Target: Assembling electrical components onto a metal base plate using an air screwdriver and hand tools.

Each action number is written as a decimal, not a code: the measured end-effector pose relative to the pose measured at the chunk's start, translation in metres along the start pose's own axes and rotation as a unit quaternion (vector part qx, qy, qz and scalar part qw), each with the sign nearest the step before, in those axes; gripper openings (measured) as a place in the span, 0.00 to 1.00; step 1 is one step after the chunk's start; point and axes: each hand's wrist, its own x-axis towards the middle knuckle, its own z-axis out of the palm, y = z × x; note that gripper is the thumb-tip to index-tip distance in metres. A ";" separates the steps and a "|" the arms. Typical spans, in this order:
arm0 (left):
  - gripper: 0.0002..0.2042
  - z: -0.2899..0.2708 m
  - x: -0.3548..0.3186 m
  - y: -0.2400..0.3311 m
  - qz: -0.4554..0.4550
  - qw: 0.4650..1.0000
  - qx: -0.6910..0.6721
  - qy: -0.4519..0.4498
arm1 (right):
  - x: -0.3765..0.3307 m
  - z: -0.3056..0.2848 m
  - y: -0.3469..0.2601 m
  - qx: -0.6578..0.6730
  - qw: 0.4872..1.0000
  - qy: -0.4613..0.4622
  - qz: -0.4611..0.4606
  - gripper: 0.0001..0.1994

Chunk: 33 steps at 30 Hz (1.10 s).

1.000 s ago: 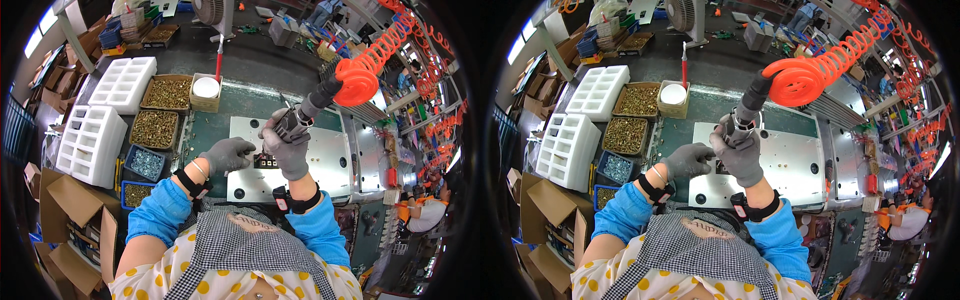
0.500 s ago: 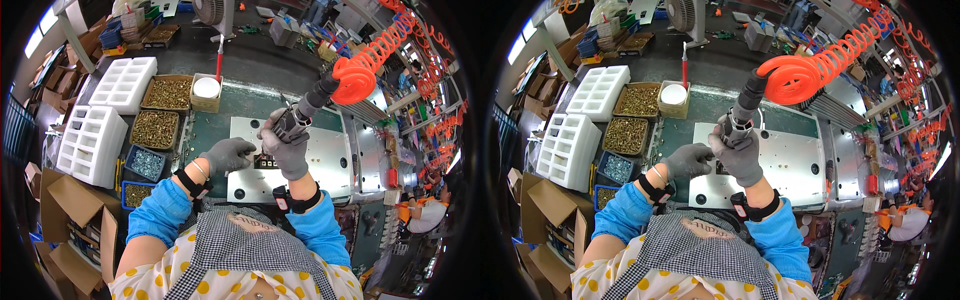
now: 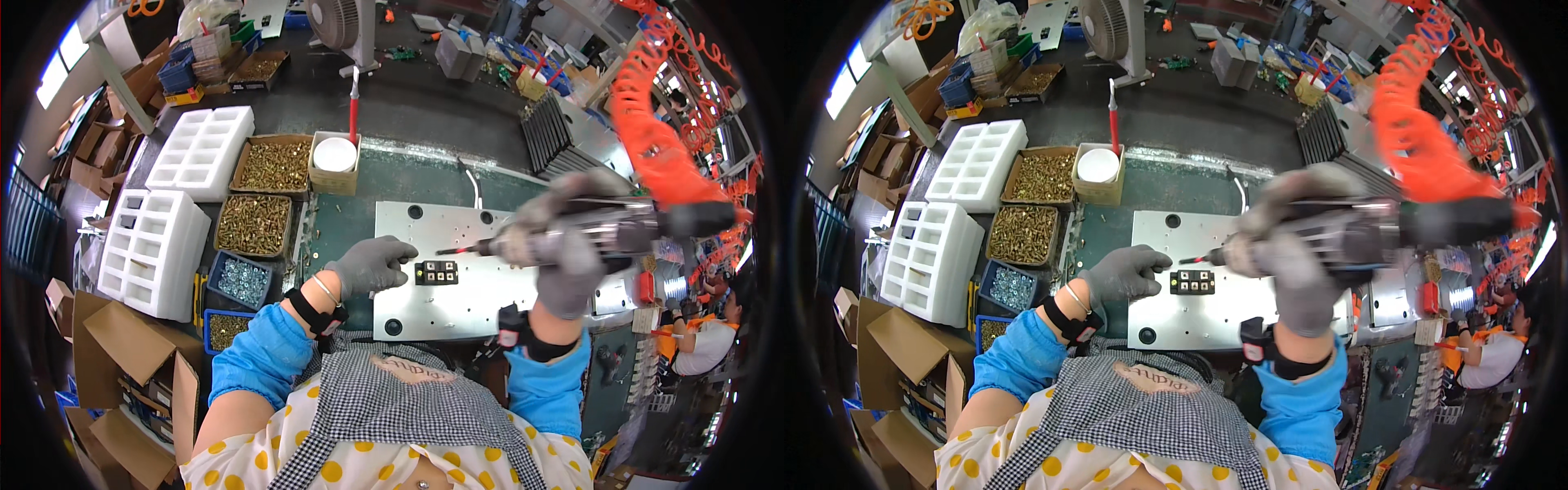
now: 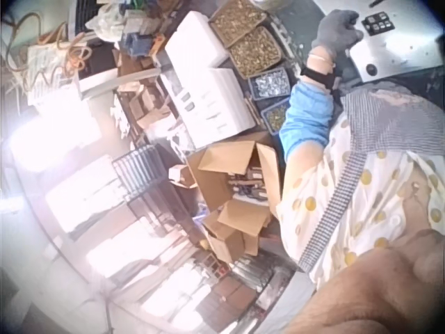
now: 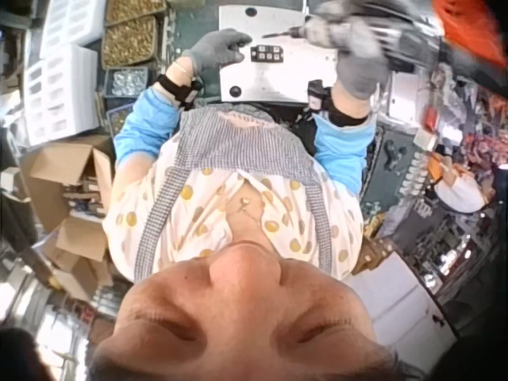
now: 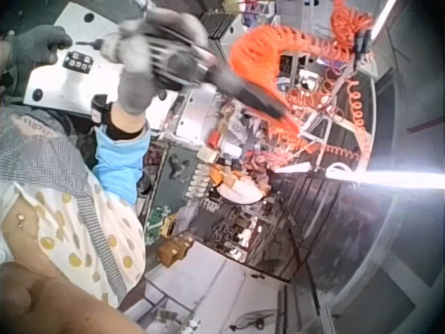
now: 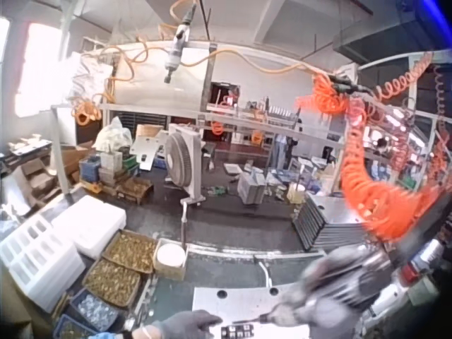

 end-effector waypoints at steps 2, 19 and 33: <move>0.21 -0.002 -0.001 0.011 -0.019 1.000 0.004 -0.004 | 0.001 -0.003 -0.018 -0.005 0.996 0.064 -0.058 0.26; 0.09 0.007 0.017 -0.004 0.018 0.983 0.114 0.146 | -0.055 -0.030 -0.003 -0.107 0.969 0.220 -0.037 0.27; 0.15 -0.009 0.010 0.003 -0.094 0.987 -0.131 0.005 | -0.066 -0.059 0.009 -0.104 0.894 0.430 0.078 0.19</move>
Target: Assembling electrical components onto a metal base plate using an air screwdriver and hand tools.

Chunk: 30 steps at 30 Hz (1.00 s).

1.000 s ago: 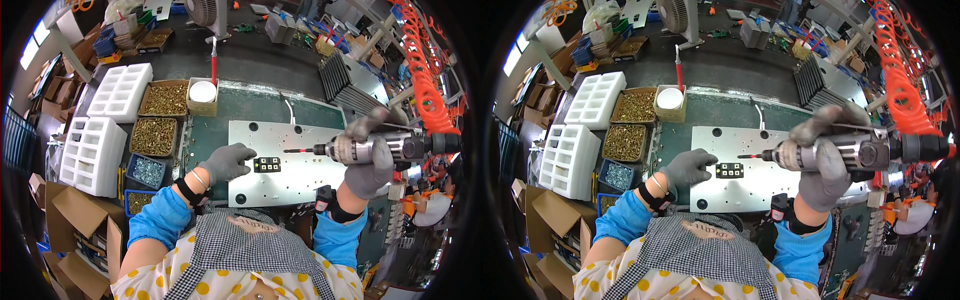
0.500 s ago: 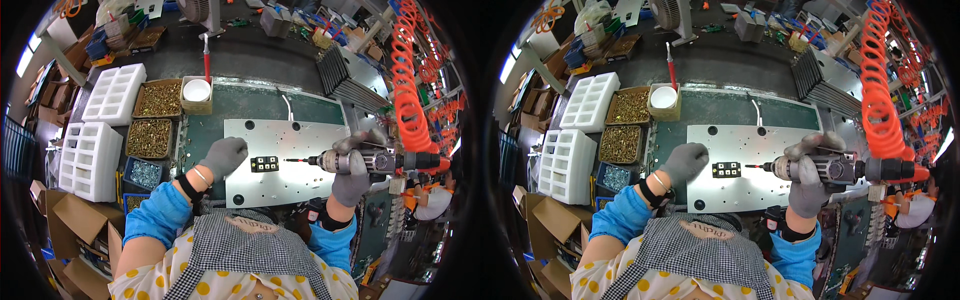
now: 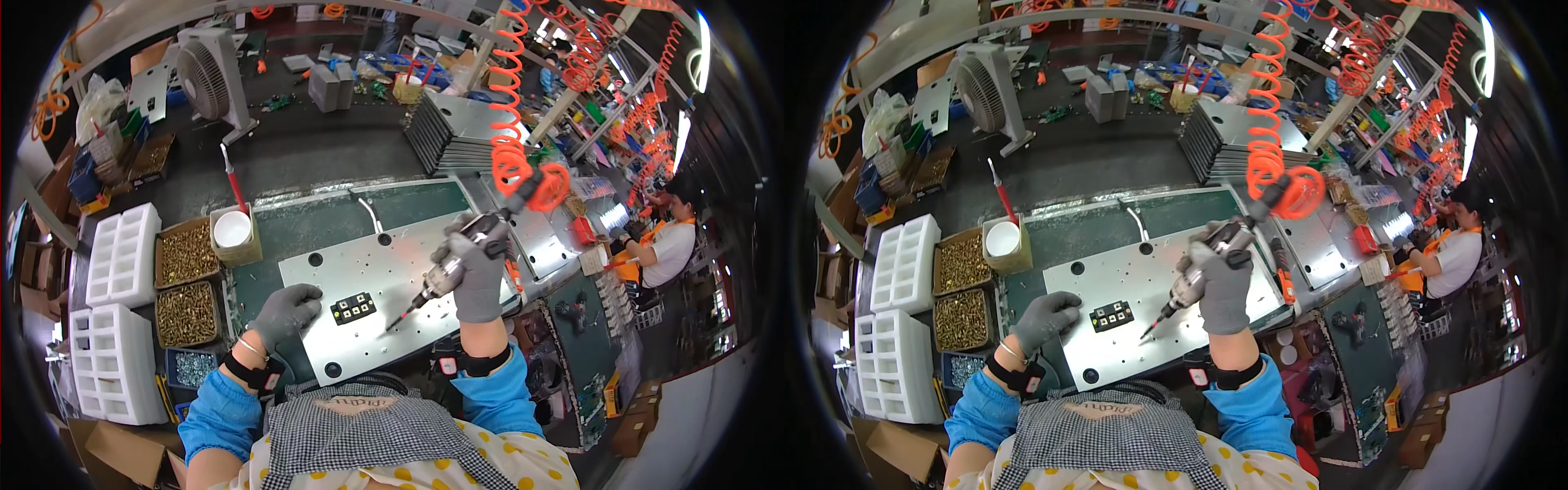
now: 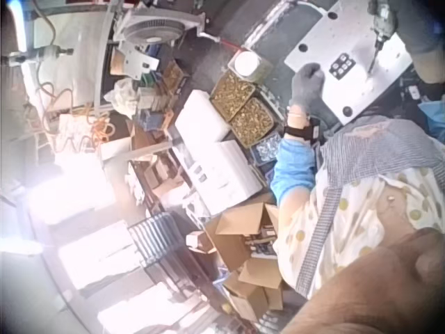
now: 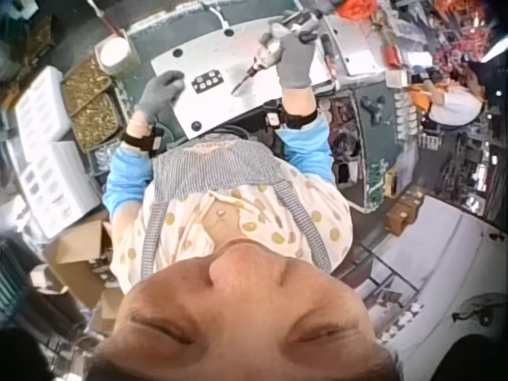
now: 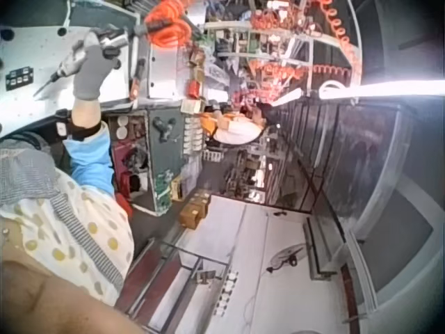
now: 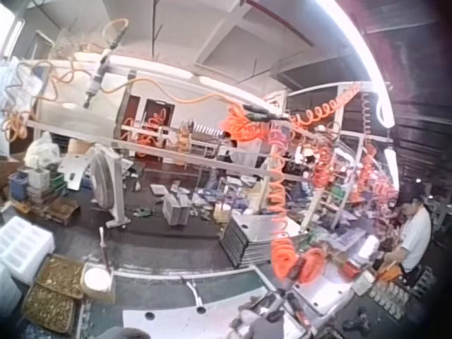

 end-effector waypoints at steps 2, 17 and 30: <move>0.15 0.000 -0.001 0.003 -0.002 1.000 -0.003 0.000 | -0.005 0.006 0.000 -0.030 0.999 -0.015 0.039 0.21; 0.18 0.000 -0.002 -0.016 0.055 0.998 0.026 0.015 | -0.007 0.006 0.013 -0.158 0.978 -0.096 0.096 0.16; 0.13 0.015 -0.008 -0.007 0.130 0.964 0.224 0.055 | -0.004 -0.002 0.010 -0.115 0.990 -0.077 0.003 0.20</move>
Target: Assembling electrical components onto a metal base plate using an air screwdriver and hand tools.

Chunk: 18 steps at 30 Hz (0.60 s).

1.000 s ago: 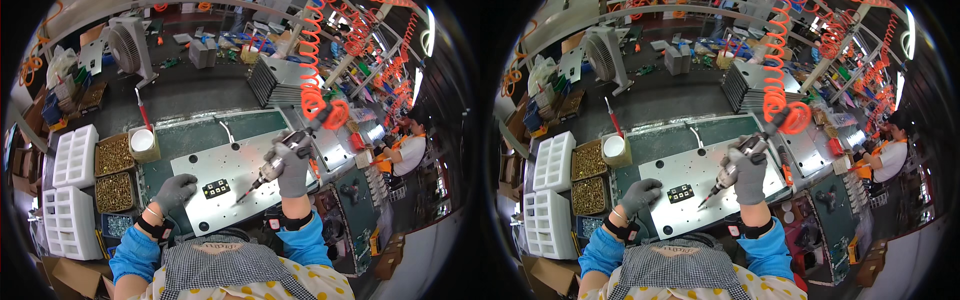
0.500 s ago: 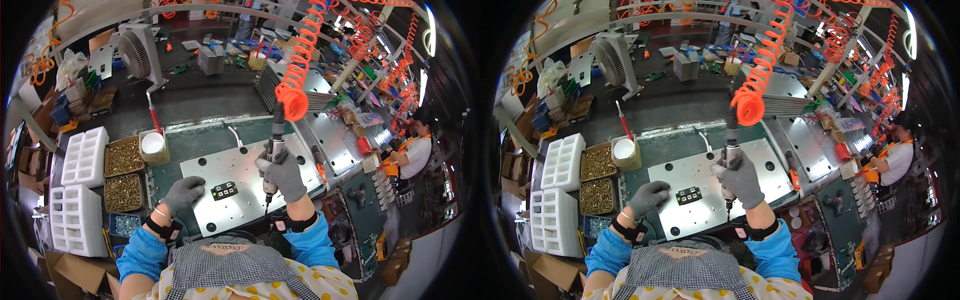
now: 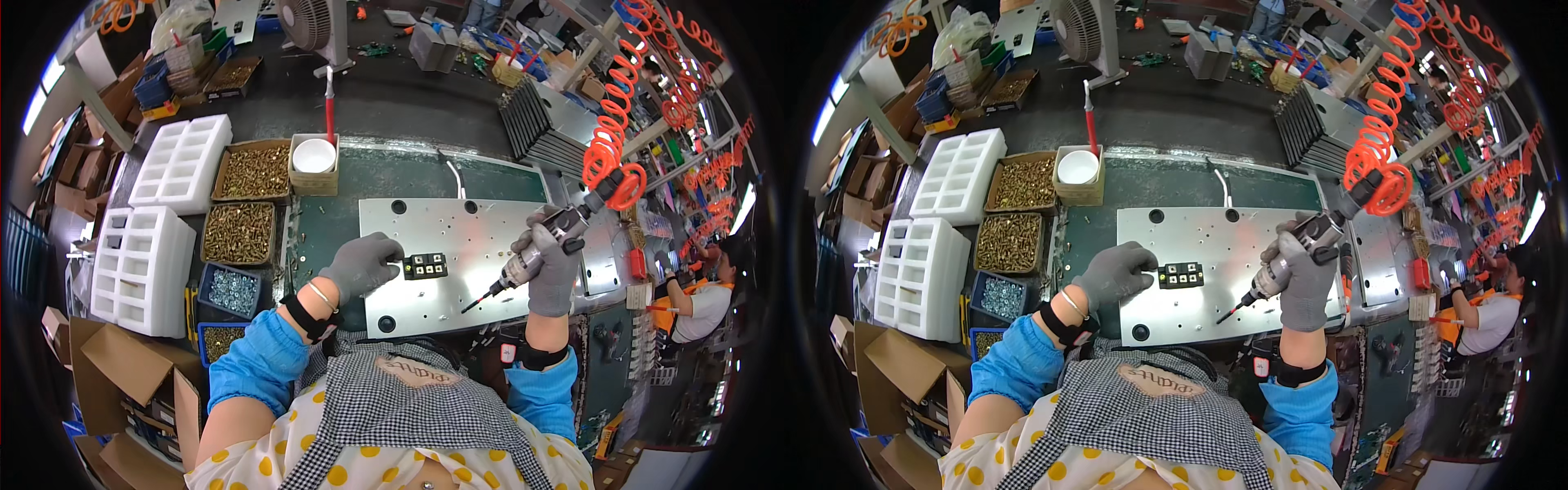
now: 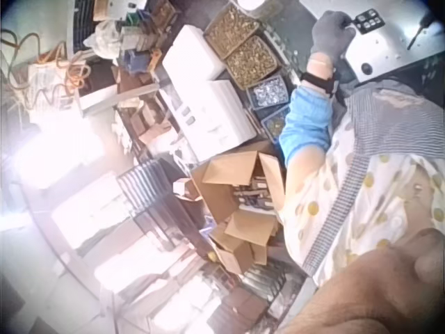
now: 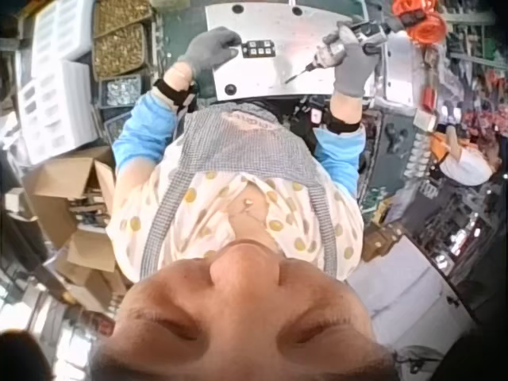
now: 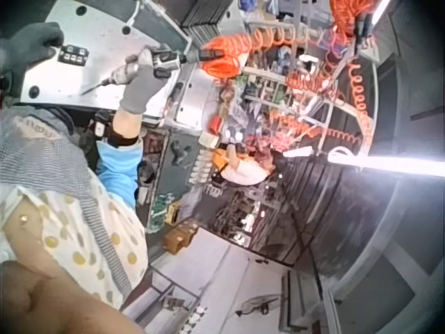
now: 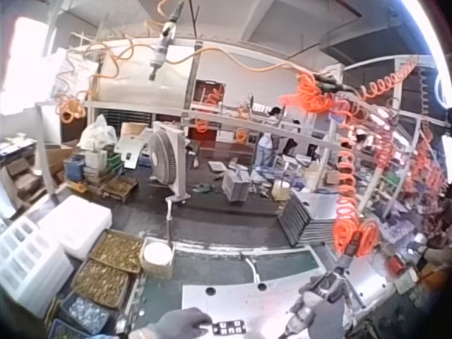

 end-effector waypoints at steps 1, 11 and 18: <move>0.13 0.000 0.000 0.000 0.000 1.000 -0.001 0.000 | 0.000 0.000 0.000 0.023 1.000 -0.001 -0.017 0.20; 0.10 0.003 -0.002 -0.001 -0.008 1.000 -0.023 0.000 | -0.002 0.023 -0.004 0.093 0.990 -0.026 -0.105 0.21; 0.07 0.012 0.003 0.009 0.026 0.999 0.010 0.035 | -0.005 0.032 0.003 0.041 0.985 -0.037 -0.166 0.24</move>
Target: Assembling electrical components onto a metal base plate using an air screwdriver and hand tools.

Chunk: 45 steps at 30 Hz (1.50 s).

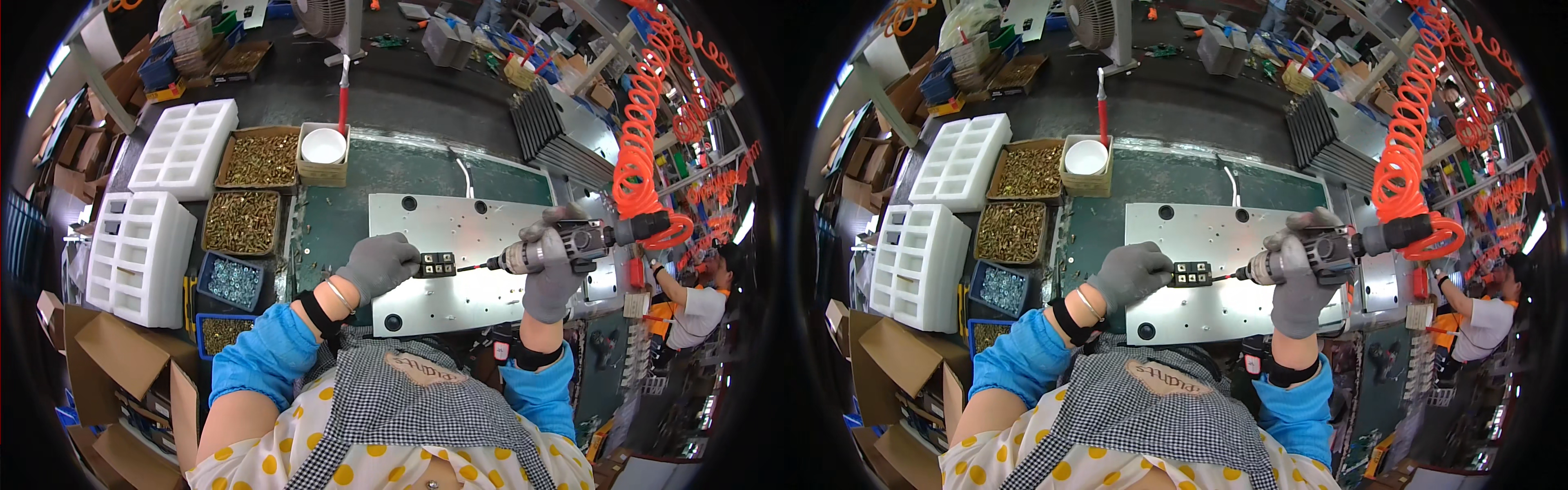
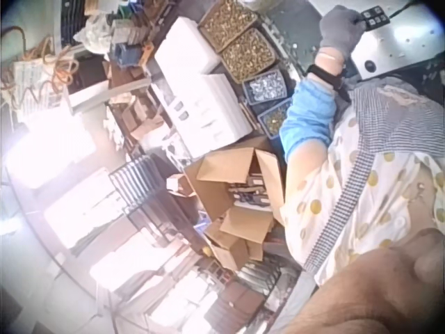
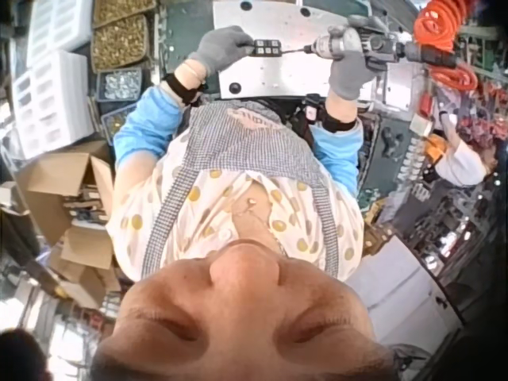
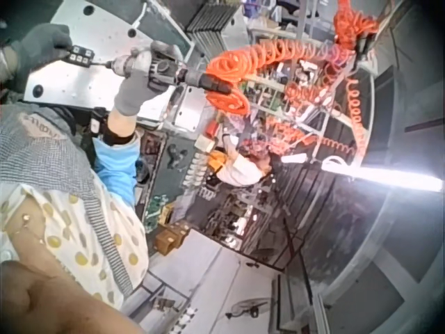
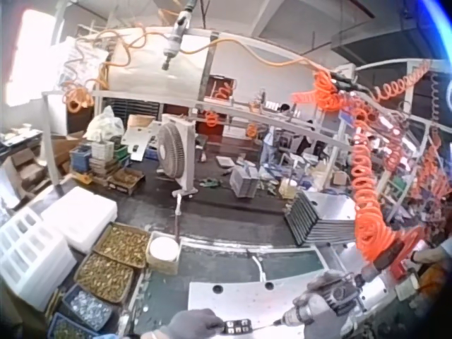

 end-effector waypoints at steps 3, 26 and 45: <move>0.06 0.003 0.007 0.005 0.008 0.999 0.045 -0.007 | -0.005 -0.005 0.006 0.035 0.999 -0.019 0.015 0.24; 0.09 -0.010 0.006 0.002 -0.015 0.999 0.010 -0.046 | 0.020 -0.054 0.025 0.199 0.965 0.153 0.069 0.17; 0.07 -0.033 -0.002 0.055 0.198 0.980 -0.018 0.005 | 0.026 -0.065 0.019 0.316 0.910 0.238 0.123 0.10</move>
